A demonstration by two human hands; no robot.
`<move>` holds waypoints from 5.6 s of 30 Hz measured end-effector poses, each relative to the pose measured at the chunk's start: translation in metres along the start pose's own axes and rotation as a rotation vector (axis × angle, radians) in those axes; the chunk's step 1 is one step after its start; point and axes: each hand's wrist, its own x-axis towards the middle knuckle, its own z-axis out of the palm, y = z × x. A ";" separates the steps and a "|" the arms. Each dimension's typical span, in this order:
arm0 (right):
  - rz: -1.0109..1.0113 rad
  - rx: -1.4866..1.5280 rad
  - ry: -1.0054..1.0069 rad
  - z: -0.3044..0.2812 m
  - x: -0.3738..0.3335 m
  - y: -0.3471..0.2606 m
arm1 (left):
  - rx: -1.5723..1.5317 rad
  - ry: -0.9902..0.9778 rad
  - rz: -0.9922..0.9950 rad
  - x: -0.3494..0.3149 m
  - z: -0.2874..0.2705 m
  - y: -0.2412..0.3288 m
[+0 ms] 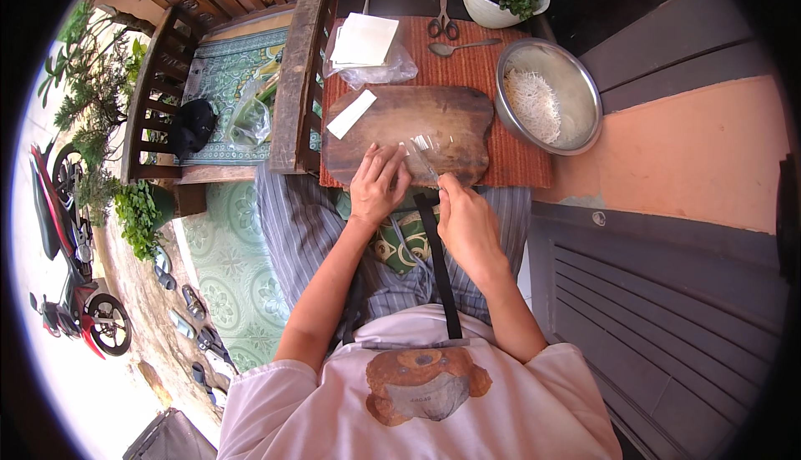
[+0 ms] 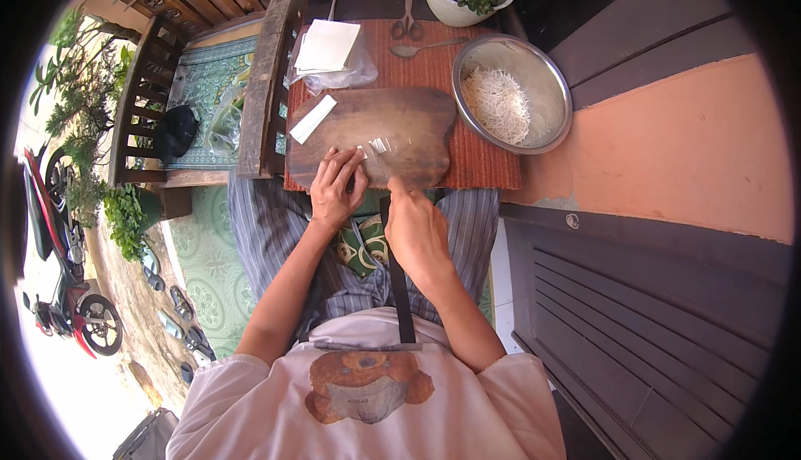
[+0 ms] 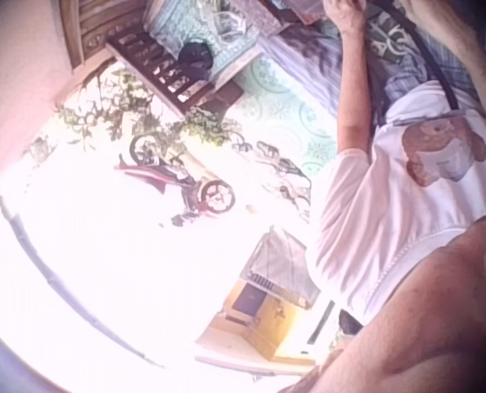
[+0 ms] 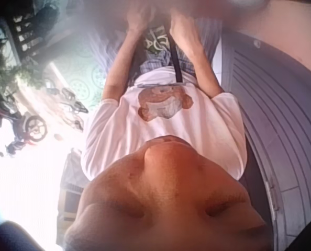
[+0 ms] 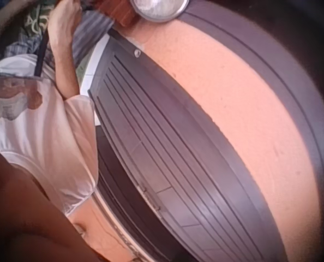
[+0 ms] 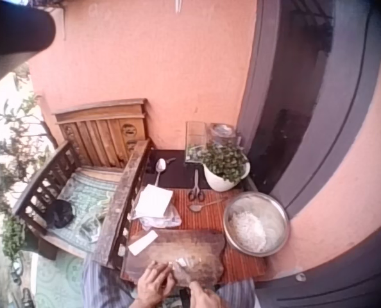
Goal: The person sits on the floor and uses a knife to slice a block of white tofu into thin strips on a wooden cutting board. The sliced pieces are transferred into a metal bowl containing water.
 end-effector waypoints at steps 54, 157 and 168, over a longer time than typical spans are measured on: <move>-0.043 -0.105 -0.140 -0.022 0.000 -0.030 | 0.028 -0.002 -0.036 0.002 0.001 0.004; 0.020 0.088 0.042 0.029 -0.009 0.034 | -0.095 -0.044 -0.053 0.003 -0.006 0.000; 0.123 -0.005 -0.095 0.033 -0.004 0.032 | -0.129 -0.057 -0.021 0.005 -0.011 0.001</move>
